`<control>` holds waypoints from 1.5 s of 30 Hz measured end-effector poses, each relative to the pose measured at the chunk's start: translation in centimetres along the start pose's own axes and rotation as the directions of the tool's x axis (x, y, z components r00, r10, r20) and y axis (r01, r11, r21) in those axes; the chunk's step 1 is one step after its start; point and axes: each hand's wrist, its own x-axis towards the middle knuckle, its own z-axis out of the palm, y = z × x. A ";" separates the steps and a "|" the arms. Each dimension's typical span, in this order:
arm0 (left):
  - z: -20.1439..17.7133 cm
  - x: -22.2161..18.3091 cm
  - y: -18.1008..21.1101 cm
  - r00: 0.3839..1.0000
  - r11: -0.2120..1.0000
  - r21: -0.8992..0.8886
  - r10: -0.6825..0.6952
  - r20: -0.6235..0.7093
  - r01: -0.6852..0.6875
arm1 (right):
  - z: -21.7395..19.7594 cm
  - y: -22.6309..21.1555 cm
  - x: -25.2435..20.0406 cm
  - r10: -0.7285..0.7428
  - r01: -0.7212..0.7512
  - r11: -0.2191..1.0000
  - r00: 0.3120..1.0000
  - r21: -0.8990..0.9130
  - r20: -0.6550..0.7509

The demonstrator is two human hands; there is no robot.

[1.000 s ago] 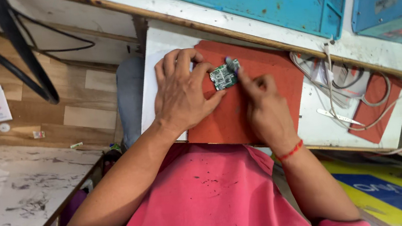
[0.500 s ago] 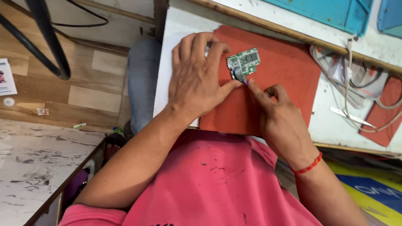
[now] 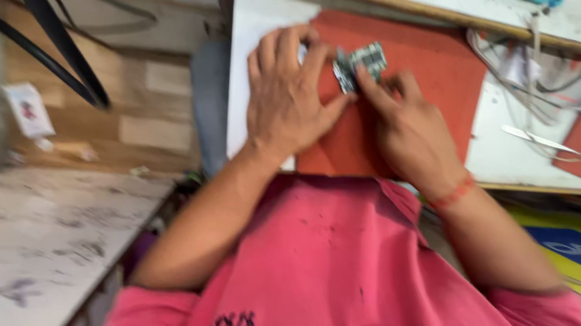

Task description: The person cleans a small green circuit board with a toothbrush and then uses a hot air gun to apply heat to the board's components. The person holds the board steady with one hand while operating the tool with the other.

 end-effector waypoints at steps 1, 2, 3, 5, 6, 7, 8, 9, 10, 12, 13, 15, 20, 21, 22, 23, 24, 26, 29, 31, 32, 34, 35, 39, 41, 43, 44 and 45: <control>0.1 0.0 0.4 1.000 1.000 0.000 0.001 0.013 -0.001 | -0.3 0.0 -0.3 -0.052 0.052 0.999 0.999 0.007 -0.005; 0.1 0.1 0.3 1.000 1.000 0.000 0.002 0.027 -0.002 | -0.4 0.7 0.5 -0.003 0.002 1.000 0.999 -0.020 -0.040; 0.3 -0.3 0.2 0.999 1.000 0.016 0.002 0.039 -0.002 | -1.0 1.7 0.4 0.064 -0.065 0.997 0.997 -0.042 -0.037; 1.0 -0.5 -0.1 0.999 0.999 0.044 -0.001 0.051 -0.002 | -1.3 1.9 -1.1 0.085 -0.083 0.995 0.996 -0.059 0.022; 0.9 -1.4 0.3 0.998 1.000 0.026 -0.014 0.060 0.013 | -1.2 1.4 -1.9 0.038 -0.035 0.998 0.996 -0.048 0.077; 0.8 -0.9 0.2 0.999 1.000 0.017 0.007 0.044 -0.008 | -1.1 1.4 -1.5 -0.019 0.023 0.999 0.996 -0.046 0.090; 0.7 -0.4 0.1 0.999 1.000 0.007 0.028 0.028 -0.028 | -1.2 1.6 -1.0 0.035 -0.032 0.998 0.998 -0.045 0.054; 0.6 -0.1 0.2 0.999 0.999 0.014 0.041 0.026 -0.041 | -1.3 1.6 -0.6 0.082 -0.081 0.996 0.996 -0.044 0.022; 0.5 0.0 0.2 0.998 0.998 0.020 0.054 0.025 -0.054 | -1.3 1.6 -0.4 0.130 -0.130 0.991 0.992 -0.041 -0.010; 0.6 -0.6 0.5 0.999 0.999 0.033 0.021 0.037 -0.022 | -1.5 1.1 -1.5 0.094 -0.091 0.995 0.991 -0.039 0.095; 0.7 -0.4 0.4 0.999 0.999 0.043 0.013 0.046 -0.015 | -1.4 0.7 -1.7 0.075 -0.071 0.997 0.988 -0.031 0.138; 0.6 -0.4 0.4 0.999 0.998 0.056 0.013 0.053 -0.016 | -1.3 1.4 -0.9 0.094 -0.093 0.995 0.993 -0.018 0.066; 0.8 -0.4 0.4 0.999 0.998 0.063 0.008 0.038 -0.011 | -1.4 1.1 -1.3 0.051 -0.046 0.998 0.993 -0.040 0.111; 0.9 -0.5 0.5 0.999 0.998 0.056 0.005 0.039 -0.007 | -1.5 1.1 -1.3 0.059 -0.055 0.998 0.994 -0.042 0.090; 0.9 -0.6 0.6 0.999 0.999 0.050 0.002 0.039 -0.004 | -1.6 1.2 -1.3 0.066 -0.064 0.997 0.995 -0.044 0.069; 0.8 -0.5 0.5 0.999 0.999 0.048 0.008 0.035 -0.009 | -1.4 1.1 -1.2 0.064 -0.062 0.997 0.997 -0.053 0.045; 0.8 -0.2 0.4 0.999 0.999 0.043 0.019 0.035 -0.021 | -1.1 0.8 -1.0 0.061 -0.060 0.996 0.998 -0.062 0.022; 0.6 -0.4 0.3 0.999 0.999 0.047 0.015 0.037 -0.016 | -0.7 0.3 -1.3 0.040 -0.038 0.998 0.998 -0.049 0.040; 0.7 -0.2 0.5 0.999 0.998 0.065 0.008 0.038 -0.010 | -0.9 0.2 -1.2 0.053 -0.051 0.998 0.997 -0.047 0.048; 0.8 -0.3 0.3 0.999 0.998 0.051 0.023 0.028 -0.024 | -1.0 0.9 -0.5 0.094 -0.094 0.992 0.996 -0.083 0.004; 0.8 -0.4 0.3 0.999 0.999 0.048 0.026 0.019 -0.027 | -1.1 0.7 -0.8 0.052 -0.048 0.996 0.997 -0.071 0.050; 0.5 -0.4 0.2 0.999 0.998 0.066 0.010 0.031 -0.012 | -0.9 -0.1 -1.5 -0.032 0.036 0.999 0.992 -0.030 0.124; 0.8 -0.3 0.4 0.999 0.998 0.061 0.008 0.037 -0.010 | -1.0 0.0 -1.5 0.017 -0.016 1.000 0.996 -0.021 0.083; 0.3 -0.2 0.7 0.999 0.999 0.047 0.014 0.043 -0.016 | -1.6 -0.2 -2.0 0.098 -0.096 0.995 0.986 -0.024 0.134; 0.2 -0.2 1.0 0.999 0.998 0.054 0.016 0.044 -0.018 | -1.3 -0.7 -1.4 0.069 -0.069 0.998 0.987 -0.008 0.148; 0.2 -0.2 1.0 0.999 0.999 0.050 -0.017 0.036 0.015 | -1.0 -0.6 -0.3 0.045 -0.046 0.999 0.998 0.020 0.044; 0.4 -0.1 1.0 0.999 0.999 0.042 -0.031 0.037 0.029 | -0.7 -0.8 0.1 0.078 -0.079 0.997 0.992 0.000 0.103; 0.5 0.0 1.1 0.998 0.999 0.039 -0.039 0.043 0.037 | -0.4 -1.1 0.7 0.109 -0.106 0.994 0.981 -0.026 0.160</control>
